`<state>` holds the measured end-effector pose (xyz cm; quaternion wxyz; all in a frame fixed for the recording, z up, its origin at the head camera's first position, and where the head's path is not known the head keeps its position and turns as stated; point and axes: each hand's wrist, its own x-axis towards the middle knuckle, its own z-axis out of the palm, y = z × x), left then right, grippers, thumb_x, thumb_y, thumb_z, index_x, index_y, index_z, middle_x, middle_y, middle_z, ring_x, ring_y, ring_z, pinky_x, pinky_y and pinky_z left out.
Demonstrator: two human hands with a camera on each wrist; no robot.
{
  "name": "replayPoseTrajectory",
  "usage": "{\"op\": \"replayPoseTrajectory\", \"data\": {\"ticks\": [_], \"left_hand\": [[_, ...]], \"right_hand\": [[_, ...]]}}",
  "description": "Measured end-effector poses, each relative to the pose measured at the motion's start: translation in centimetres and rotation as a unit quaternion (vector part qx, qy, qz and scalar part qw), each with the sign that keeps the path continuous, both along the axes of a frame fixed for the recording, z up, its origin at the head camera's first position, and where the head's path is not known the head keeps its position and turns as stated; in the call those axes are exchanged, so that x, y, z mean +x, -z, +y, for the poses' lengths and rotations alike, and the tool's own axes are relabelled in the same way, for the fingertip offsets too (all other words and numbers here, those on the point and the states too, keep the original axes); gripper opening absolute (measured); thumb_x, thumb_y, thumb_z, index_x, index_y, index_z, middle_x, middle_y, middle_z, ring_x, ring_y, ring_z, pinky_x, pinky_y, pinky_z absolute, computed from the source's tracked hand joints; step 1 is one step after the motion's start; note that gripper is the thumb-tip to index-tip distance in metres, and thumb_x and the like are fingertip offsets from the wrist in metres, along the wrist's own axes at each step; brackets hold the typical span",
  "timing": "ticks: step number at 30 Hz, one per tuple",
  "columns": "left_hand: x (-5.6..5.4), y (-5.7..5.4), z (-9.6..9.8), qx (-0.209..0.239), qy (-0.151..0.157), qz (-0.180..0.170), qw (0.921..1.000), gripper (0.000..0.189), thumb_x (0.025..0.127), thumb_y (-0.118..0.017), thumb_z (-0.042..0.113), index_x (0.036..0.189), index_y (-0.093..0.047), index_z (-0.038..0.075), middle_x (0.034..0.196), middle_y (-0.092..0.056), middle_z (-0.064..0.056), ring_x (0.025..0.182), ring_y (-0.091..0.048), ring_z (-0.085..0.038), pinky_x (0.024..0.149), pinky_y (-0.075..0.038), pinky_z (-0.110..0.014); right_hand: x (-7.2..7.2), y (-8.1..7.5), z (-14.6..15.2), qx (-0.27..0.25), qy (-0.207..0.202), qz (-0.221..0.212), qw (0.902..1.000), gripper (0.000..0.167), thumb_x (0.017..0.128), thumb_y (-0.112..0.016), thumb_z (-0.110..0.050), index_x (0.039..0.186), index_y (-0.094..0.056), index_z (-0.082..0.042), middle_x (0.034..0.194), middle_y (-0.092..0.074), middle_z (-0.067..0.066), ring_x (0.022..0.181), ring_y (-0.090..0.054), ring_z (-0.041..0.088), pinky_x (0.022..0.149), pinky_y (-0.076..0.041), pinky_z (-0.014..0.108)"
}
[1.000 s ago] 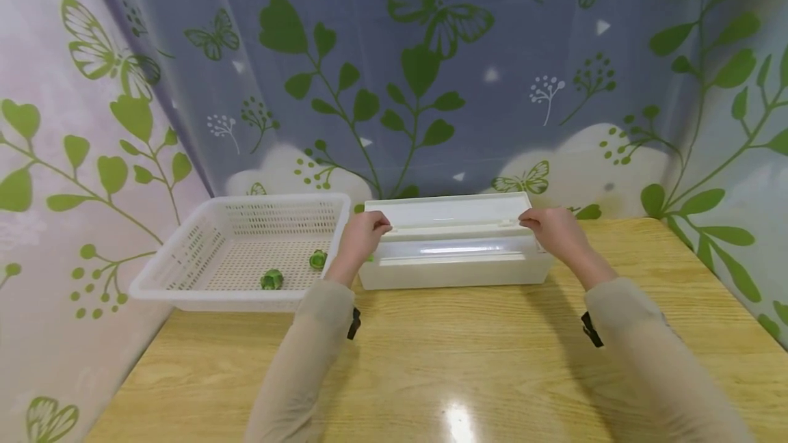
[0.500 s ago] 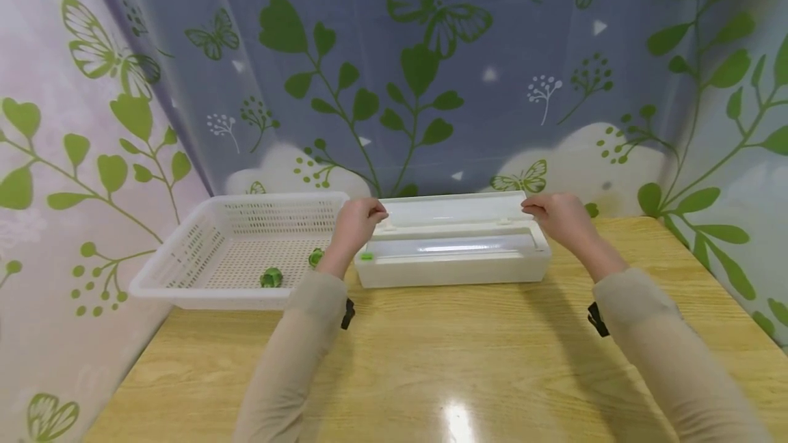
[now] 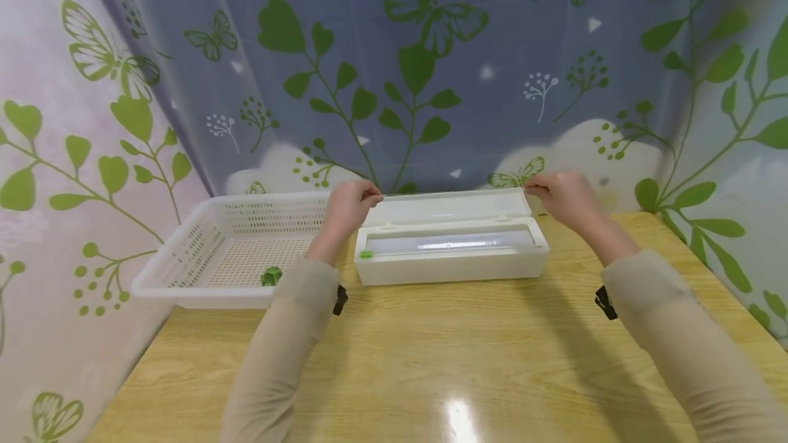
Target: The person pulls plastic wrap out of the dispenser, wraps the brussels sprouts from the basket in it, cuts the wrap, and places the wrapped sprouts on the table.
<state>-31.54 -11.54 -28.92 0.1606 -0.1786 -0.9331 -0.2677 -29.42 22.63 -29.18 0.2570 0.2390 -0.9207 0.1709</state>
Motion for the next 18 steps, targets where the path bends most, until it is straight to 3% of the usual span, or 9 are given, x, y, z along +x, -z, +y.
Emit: {"op": "replayPoseTrajectory", "data": {"ticks": [6,14,18], "left_hand": [[0.2,-1.6,0.0,0.005,-0.002,-0.017,0.9998,0.014,0.085,-0.059,0.016,0.088,-0.066,0.004,0.080,-0.064,-0.008,0.071,-0.058,-0.019,0.063,-0.046,-0.031],[0.2,-3.8,0.0,0.006,0.012,-0.003,0.9999,0.015,0.085,-0.059,0.015,0.086,-0.066,0.002,0.076,-0.064,-0.008,0.069,-0.059,-0.018,0.063,-0.047,-0.030],[0.5,-4.8,-0.1,0.006,0.015,-0.007,0.9998,0.015,0.086,-0.058,0.014,0.088,-0.066,0.002,0.078,-0.064,-0.009,0.071,-0.059,-0.019,0.064,-0.047,-0.031]], "right_hand": [[0.2,-1.5,0.0,0.001,0.001,0.003,1.0000,0.011,0.082,-0.059,-0.002,0.089,-0.066,0.004,0.080,-0.065,0.018,0.068,-0.061,0.031,0.064,-0.048,0.042],[0.7,-3.5,0.0,0.004,0.012,0.010,0.9999,0.011,0.082,-0.059,-0.001,0.090,-0.067,0.003,0.084,-0.065,0.019,0.070,-0.061,0.031,0.063,-0.048,0.042],[0.8,-4.4,0.0,-0.001,0.019,-0.011,0.9998,0.013,0.084,-0.057,-0.001,0.093,-0.066,0.002,0.087,-0.064,0.019,0.073,-0.061,0.031,0.065,-0.048,0.042]]}}
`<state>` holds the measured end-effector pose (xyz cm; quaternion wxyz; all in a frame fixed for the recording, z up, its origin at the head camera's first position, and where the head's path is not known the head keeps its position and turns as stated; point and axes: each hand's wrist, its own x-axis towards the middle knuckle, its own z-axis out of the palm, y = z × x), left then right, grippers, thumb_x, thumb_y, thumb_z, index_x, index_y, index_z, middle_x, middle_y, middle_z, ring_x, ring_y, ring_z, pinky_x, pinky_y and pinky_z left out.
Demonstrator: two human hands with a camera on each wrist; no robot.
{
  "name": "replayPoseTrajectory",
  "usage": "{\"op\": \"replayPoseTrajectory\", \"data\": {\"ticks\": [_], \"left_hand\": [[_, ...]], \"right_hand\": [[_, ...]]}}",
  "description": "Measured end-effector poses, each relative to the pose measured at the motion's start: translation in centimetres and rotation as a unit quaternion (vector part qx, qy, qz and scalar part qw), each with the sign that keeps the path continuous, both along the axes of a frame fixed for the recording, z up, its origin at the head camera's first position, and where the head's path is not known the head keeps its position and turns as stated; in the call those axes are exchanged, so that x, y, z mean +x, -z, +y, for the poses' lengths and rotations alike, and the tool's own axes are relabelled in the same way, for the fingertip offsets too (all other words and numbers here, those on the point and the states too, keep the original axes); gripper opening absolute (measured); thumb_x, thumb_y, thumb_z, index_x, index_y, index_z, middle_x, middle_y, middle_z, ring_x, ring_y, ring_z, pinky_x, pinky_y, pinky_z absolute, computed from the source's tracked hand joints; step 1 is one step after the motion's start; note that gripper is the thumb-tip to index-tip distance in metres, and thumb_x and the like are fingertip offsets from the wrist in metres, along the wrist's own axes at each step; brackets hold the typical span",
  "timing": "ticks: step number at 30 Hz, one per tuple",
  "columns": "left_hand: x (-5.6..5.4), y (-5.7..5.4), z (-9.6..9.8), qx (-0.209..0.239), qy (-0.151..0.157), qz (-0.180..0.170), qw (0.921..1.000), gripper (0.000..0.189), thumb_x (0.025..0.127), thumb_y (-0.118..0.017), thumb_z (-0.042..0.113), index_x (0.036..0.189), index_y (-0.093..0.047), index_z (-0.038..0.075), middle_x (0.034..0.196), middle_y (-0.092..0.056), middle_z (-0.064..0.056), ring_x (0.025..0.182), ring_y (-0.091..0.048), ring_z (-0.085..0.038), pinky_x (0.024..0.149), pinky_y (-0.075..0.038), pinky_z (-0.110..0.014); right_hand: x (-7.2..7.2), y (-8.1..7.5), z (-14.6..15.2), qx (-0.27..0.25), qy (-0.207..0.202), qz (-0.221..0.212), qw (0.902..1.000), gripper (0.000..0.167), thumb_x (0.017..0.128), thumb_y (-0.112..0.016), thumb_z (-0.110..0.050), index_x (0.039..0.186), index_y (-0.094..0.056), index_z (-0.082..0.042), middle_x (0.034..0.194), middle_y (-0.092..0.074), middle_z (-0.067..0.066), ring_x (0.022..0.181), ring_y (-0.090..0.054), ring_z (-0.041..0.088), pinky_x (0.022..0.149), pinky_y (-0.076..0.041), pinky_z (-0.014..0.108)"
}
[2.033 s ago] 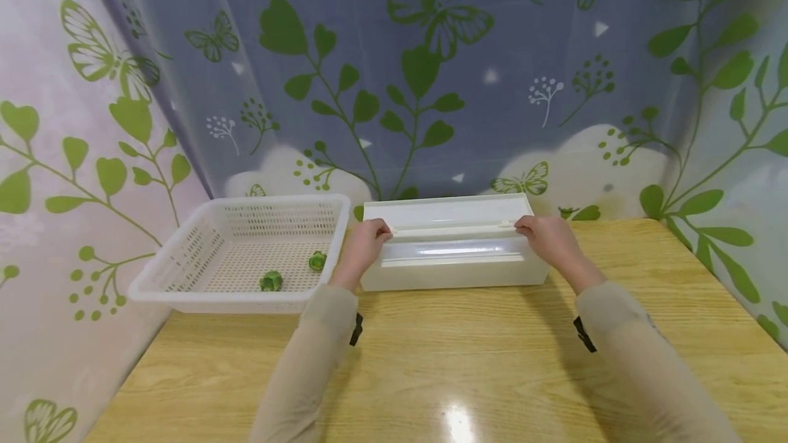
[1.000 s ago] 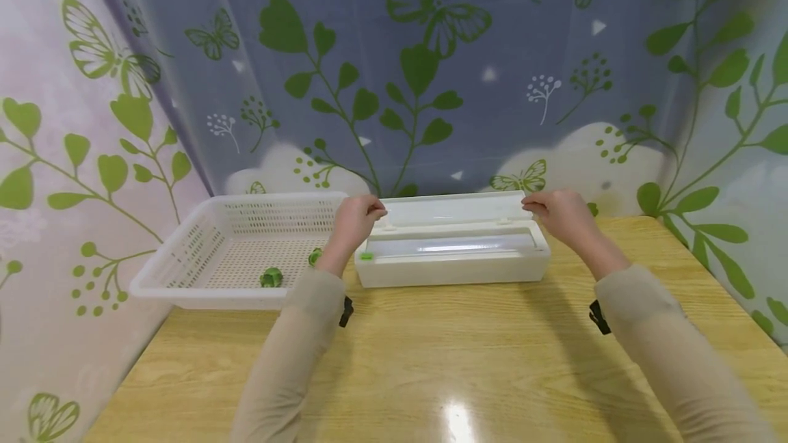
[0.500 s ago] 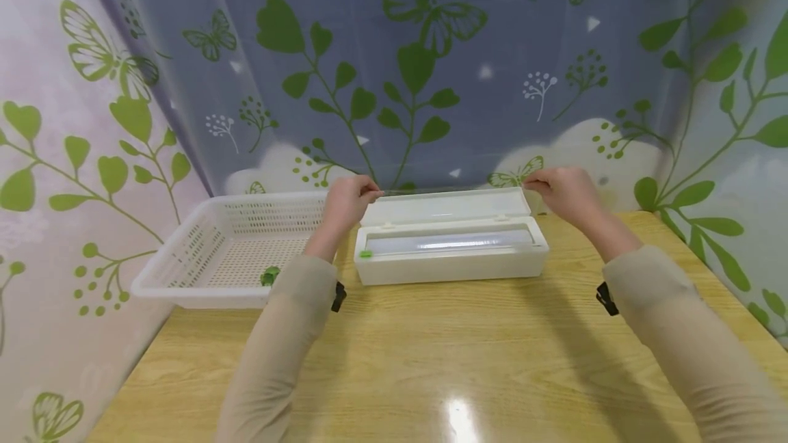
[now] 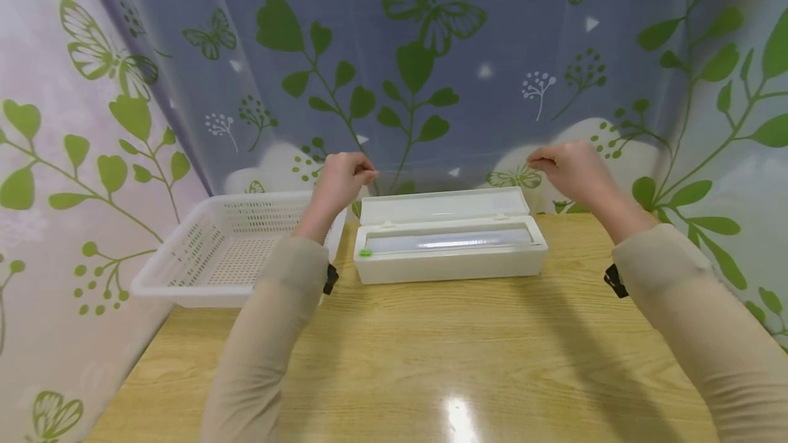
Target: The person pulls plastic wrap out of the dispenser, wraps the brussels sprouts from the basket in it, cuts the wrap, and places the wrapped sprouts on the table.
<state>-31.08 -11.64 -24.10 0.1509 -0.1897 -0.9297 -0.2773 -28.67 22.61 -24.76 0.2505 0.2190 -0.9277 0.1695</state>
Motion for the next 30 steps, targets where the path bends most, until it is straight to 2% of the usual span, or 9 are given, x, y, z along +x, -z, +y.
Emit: {"op": "replayPoseTrajectory", "data": {"ticks": [5,15,20,30], "left_hand": [[0.0,-1.4,0.0,0.013,-0.001,-0.008,0.9999,0.015,0.086,-0.057,0.014,0.091,-0.066,0.002,0.082,-0.064,-0.010,0.074,-0.059,-0.020,0.066,-0.047,-0.031],[0.2,-4.1,0.0,0.019,-0.007,0.008,0.9998,0.015,0.085,-0.058,0.015,0.091,-0.066,0.003,0.084,-0.064,-0.009,0.075,-0.058,-0.019,0.067,-0.046,-0.032],[0.3,-5.5,0.0,0.005,-0.023,0.019,0.9996,0.014,0.086,-0.058,0.016,0.089,-0.066,0.004,0.083,-0.064,-0.008,0.075,-0.058,-0.019,0.067,-0.046,-0.032],[0.5,-8.0,0.0,-0.004,-0.033,0.056,0.9979,0.015,0.086,-0.058,0.016,0.090,-0.066,0.003,0.082,-0.064,-0.008,0.073,-0.057,-0.019,0.064,-0.045,-0.031]], "right_hand": [[0.1,-1.4,0.0,0.001,0.009,-0.008,0.9999,0.014,0.085,-0.056,-0.003,0.094,-0.066,0.002,0.089,-0.064,0.019,0.076,-0.061,0.031,0.066,-0.048,0.042],[0.4,-4.1,-0.2,-0.009,0.017,0.010,0.9998,0.014,0.086,-0.055,-0.004,0.094,-0.066,0.001,0.090,-0.064,0.019,0.078,-0.060,0.032,0.068,-0.047,0.042],[0.5,-5.4,-0.5,-0.006,0.026,0.009,0.9996,0.017,0.087,-0.055,-0.008,0.096,-0.066,0.001,0.093,-0.063,0.019,0.079,-0.060,0.032,0.069,-0.047,0.043],[0.8,-8.4,-1.0,0.005,0.047,-0.003,0.9989,0.021,0.089,-0.052,-0.012,0.101,-0.064,0.000,0.096,-0.063,0.019,0.082,-0.059,0.032,0.071,-0.045,0.042]]}}
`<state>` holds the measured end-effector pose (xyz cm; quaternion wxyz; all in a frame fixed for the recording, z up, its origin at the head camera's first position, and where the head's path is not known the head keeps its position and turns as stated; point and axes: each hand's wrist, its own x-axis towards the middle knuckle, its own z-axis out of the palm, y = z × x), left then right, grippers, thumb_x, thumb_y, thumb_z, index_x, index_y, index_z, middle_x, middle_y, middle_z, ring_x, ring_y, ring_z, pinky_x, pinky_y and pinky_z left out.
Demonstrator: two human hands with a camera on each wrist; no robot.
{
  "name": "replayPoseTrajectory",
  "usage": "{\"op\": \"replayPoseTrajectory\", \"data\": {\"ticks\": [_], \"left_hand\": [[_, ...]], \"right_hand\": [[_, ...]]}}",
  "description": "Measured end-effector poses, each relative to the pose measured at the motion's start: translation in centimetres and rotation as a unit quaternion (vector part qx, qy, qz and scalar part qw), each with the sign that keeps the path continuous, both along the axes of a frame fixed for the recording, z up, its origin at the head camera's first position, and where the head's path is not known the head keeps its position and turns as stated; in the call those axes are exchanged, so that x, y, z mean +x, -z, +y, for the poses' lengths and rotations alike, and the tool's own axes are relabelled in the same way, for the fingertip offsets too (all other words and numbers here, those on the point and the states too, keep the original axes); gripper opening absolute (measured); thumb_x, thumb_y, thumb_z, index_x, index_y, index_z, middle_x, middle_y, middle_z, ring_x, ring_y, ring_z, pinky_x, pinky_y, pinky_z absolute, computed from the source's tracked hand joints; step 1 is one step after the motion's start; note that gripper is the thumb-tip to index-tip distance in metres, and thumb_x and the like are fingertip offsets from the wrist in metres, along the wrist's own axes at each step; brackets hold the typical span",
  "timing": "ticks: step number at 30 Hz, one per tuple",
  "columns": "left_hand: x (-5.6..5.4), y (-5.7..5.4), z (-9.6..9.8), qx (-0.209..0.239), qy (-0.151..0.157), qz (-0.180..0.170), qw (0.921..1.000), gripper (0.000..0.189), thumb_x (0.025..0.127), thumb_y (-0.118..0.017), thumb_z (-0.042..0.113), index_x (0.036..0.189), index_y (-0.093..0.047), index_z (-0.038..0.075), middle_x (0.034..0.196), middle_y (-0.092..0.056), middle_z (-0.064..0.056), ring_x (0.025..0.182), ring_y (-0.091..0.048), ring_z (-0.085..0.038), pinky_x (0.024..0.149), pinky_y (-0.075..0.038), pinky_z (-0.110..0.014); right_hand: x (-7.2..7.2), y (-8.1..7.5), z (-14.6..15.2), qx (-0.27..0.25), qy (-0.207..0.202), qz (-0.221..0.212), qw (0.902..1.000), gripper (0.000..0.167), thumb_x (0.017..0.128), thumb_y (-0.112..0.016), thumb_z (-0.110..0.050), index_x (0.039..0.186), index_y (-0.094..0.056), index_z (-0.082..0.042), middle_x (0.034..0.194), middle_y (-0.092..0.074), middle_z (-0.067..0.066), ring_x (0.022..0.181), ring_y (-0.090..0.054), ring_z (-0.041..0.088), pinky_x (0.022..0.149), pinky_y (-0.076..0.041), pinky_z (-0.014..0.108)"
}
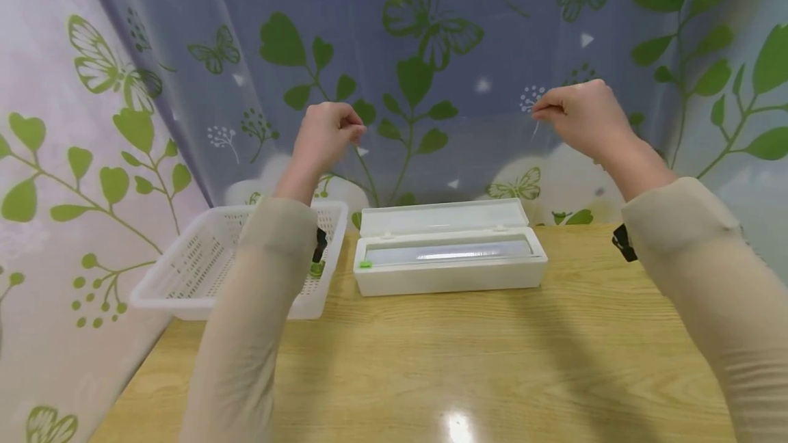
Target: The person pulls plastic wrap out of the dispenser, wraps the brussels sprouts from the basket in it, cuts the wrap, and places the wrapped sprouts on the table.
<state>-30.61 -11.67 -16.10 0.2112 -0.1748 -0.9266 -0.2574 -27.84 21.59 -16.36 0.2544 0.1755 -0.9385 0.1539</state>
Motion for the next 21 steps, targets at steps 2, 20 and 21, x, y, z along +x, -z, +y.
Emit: {"op": "replayPoseTrajectory", "data": {"ticks": [2,20,21], "left_hand": [[0.1,-0.2,0.0,-0.013,-0.008,0.018,0.9997,0.017,0.086,-0.057,0.017,0.091,-0.065,0.004,0.082,-0.063,-0.008,0.072,-0.057,-0.019,0.064,-0.045,-0.032],[2.8,0.2,-0.9,-0.036,0.018,0.067,0.9970,0.022,0.087,-0.055,0.024,0.088,-0.061,0.003,0.086,-0.063,-0.010,0.076,-0.059,-0.021,0.068,-0.046,-0.032],[3.1,0.4,-1.0,-0.034,0.018,0.058,0.9976,0.023,0.087,-0.055,0.026,0.088,-0.060,0.004,0.085,-0.063,-0.010,0.076,-0.059,-0.020,0.067,-0.046,-0.033]], "right_hand": [[0.1,-0.5,-0.1,-0.002,0.005,-0.004,1.0000,0.022,0.090,-0.051,-0.013,0.103,-0.063,0.000,0.098,-0.062,0.019,0.082,-0.058,0.032,0.069,-0.045,0.041],[3.3,0.5,0.9,-0.005,-0.051,0.124,0.9910,0.015,0.083,-0.062,-0.010,0.093,-0.067,-0.001,0.085,-0.065,0.015,0.073,-0.061,0.028,0.064,-0.046,0.040],[3.5,0.8,1.0,-0.008,-0.056,0.131,0.9898,0.015,0.082,-0.063,-0.010,0.093,-0.067,-0.001,0.084,-0.065,0.015,0.073,-0.061,0.028,0.064,-0.046,0.040]]}}
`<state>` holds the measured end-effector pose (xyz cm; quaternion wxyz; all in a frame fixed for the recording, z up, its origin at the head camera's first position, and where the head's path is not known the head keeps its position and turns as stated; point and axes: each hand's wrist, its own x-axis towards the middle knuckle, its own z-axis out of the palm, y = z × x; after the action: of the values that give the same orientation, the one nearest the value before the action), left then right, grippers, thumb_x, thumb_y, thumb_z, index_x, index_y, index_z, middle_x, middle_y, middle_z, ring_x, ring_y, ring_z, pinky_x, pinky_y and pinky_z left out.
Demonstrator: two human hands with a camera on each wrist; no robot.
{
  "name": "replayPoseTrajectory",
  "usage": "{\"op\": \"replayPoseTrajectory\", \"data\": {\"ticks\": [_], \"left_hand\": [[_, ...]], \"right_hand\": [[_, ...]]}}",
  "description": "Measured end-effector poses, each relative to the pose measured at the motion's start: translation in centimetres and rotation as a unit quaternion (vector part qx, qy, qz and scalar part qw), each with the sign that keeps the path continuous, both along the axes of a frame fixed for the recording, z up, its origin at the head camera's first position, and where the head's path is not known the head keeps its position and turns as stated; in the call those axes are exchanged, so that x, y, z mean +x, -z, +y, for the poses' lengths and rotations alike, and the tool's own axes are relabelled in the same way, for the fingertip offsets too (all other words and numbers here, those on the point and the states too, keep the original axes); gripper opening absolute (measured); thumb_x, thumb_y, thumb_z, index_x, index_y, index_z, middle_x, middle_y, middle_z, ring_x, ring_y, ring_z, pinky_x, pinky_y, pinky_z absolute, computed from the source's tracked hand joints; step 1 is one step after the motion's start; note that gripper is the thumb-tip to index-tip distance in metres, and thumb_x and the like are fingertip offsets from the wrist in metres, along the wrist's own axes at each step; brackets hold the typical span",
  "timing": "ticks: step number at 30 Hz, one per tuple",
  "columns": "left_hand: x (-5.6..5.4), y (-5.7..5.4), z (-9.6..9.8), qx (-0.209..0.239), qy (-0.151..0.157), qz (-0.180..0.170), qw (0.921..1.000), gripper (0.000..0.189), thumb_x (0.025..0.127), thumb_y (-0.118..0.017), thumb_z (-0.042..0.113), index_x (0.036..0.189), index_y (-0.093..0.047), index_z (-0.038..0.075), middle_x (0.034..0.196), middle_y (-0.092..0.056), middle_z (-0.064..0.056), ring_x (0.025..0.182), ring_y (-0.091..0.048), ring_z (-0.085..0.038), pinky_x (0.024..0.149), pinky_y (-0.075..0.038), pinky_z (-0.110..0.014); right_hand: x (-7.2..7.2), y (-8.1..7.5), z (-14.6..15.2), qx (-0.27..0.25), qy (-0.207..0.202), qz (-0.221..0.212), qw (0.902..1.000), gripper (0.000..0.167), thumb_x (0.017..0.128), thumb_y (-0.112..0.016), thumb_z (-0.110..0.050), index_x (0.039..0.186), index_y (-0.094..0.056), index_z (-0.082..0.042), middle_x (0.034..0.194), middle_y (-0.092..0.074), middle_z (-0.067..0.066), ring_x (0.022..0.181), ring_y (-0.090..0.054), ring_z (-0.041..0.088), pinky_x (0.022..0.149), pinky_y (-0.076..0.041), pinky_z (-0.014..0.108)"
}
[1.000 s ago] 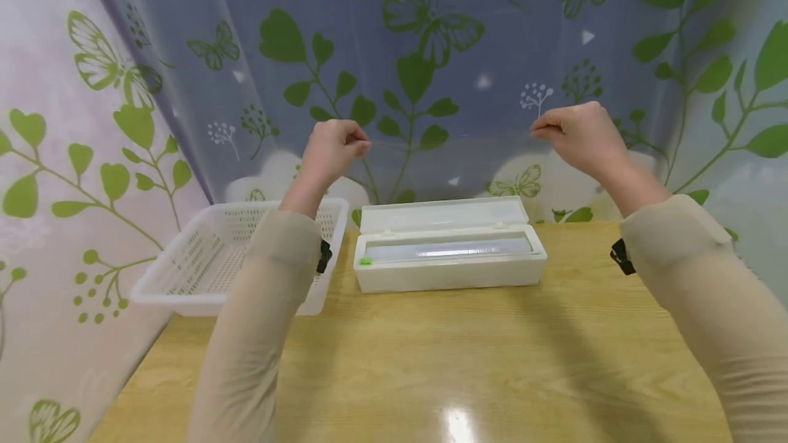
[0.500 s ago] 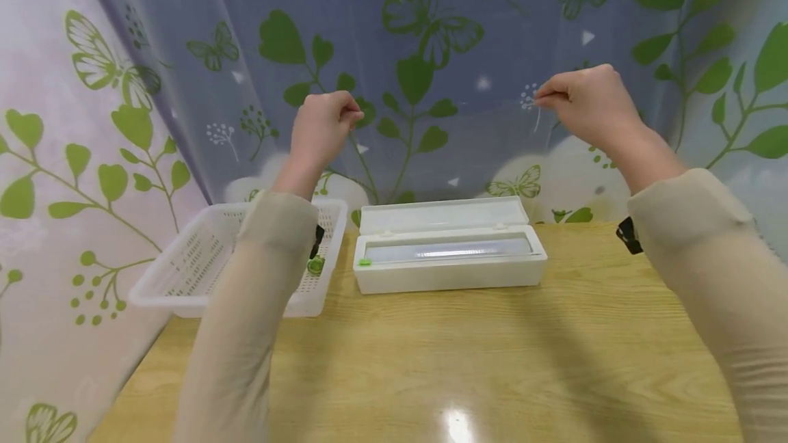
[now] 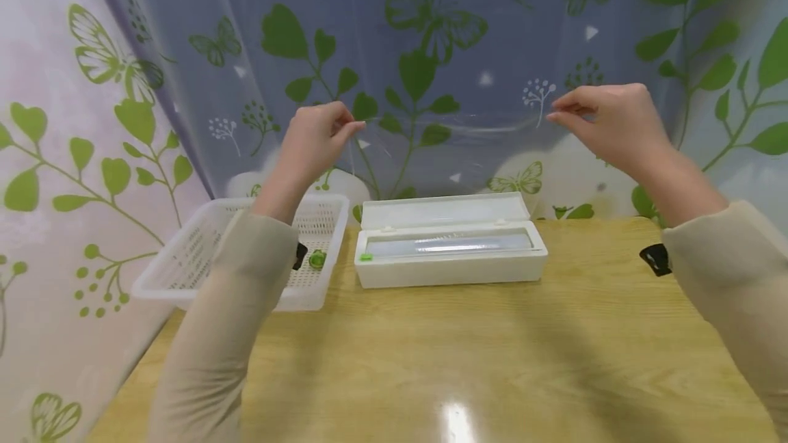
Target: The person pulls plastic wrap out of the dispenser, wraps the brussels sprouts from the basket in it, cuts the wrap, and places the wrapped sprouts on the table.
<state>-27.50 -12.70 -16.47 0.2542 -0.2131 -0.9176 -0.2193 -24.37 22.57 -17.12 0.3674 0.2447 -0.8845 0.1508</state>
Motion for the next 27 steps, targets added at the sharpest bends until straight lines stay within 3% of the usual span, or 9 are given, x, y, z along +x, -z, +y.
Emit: {"op": "replayPoseTrajectory", "data": {"ticks": [3,6,11,16,19,24,27], "left_hand": [[0.8,0.5,-0.3,0.010,0.013,-0.016,0.9997,0.023,0.088,-0.053,0.028,0.091,-0.061,0.006,0.086,-0.063,-0.009,0.075,-0.058,-0.020,0.067,-0.045,-0.034],[1.8,1.2,-0.5,0.013,0.036,-0.010,0.9992,0.022,0.089,-0.053,0.027,0.092,-0.063,0.007,0.086,-0.063,-0.006,0.073,-0.056,-0.018,0.066,-0.044,-0.033],[3.4,2.4,-0.6,-0.004,0.076,0.050,0.9958,0.020,0.090,-0.052,0.021,0.087,-0.063,0.005,0.063,-0.053,-0.004,0.050,-0.040,-0.015,0.050,-0.034,-0.028],[4.9,3.4,-0.3,-0.025,0.120,0.097,0.9876,0.016,0.089,-0.053,0.014,0.081,-0.062,0.003,0.052,-0.040,0.000,0.043,-0.027,-0.011,0.043,-0.027,-0.025],[6.1,4.1,-0.3,-0.039,0.137,0.113,0.9834,0.014,0.088,-0.054,0.013,0.079,-0.061,0.004,0.053,-0.042,0.002,0.043,-0.027,-0.009,0.043,-0.028,-0.024],[7.8,5.4,-0.6,-0.037,0.177,0.126,0.9753,0.009,0.087,-0.056,0.009,0.080,-0.060,0.005,0.059,-0.048,0.002,0.047,-0.032,-0.007,0.046,-0.033,-0.023],[8.8,6.6,-0.7,-0.024,0.211,0.120,0.9699,0.006,0.085,-0.057,0.006,0.080,-0.061,0.005,0.062,-0.053,0.002,0.050,-0.037,-0.005,0.048,-0.036,-0.021]], "right_hand": [[0.5,0.5,0.1,0.006,-0.027,0.009,0.9996,0.016,0.082,-0.062,-0.006,0.096,-0.065,0.000,0.087,-0.065,0.015,0.075,-0.060,0.028,0.062,-0.045,0.040],[0.9,1.1,0.1,0.027,-0.070,0.011,0.9971,0.016,0.081,-0.060,0.000,0.097,-0.064,0.003,0.089,-0.064,0.017,0.078,-0.060,0.029,0.063,-0.045,0.040],[1.7,1.4,0.4,0.059,-0.108,0.005,0.9924,0.017,0.081,-0.058,0.005,0.097,-0.064,0.003,0.089,-0.065,0.016,0.074,-0.061,0.028,0.061,-0.047,0.037],[2.9,2.3,1.4,0.076,-0.146,0.033,0.9858,0.015,0.077,-0.064,0.002,0.091,-0.066,0.000,0.081,-0.066,0.010,0.060,-0.059,0.018,0.051,-0.041,0.022],[3.7,3.0,1.7,0.081,-0.174,0.051,0.9801,0.012,0.082,-0.062,-0.011,0.089,-0.067,-0.002,0.076,-0.066,0.006,0.052,-0.055,0.010,0.048,-0.037,0.016],[4.6,4.0,1.9,0.074,-0.224,0.060,0.9700,0.041,0.091,-0.043,-0.038,0.086,-0.067,-0.005,0.074,-0.066,0.004,0.052,-0.054,0.005,0.047,-0.038,0.015],[5.2,4.6,2.0,0.074,-0.227,0.067,0.9688,0.045,0.092,-0.040,-0.040,0.083,-0.067,-0.006,0.074,-0.066,0.004,0.058,-0.059,0.010,0.049,-0.041,0.015]]}}
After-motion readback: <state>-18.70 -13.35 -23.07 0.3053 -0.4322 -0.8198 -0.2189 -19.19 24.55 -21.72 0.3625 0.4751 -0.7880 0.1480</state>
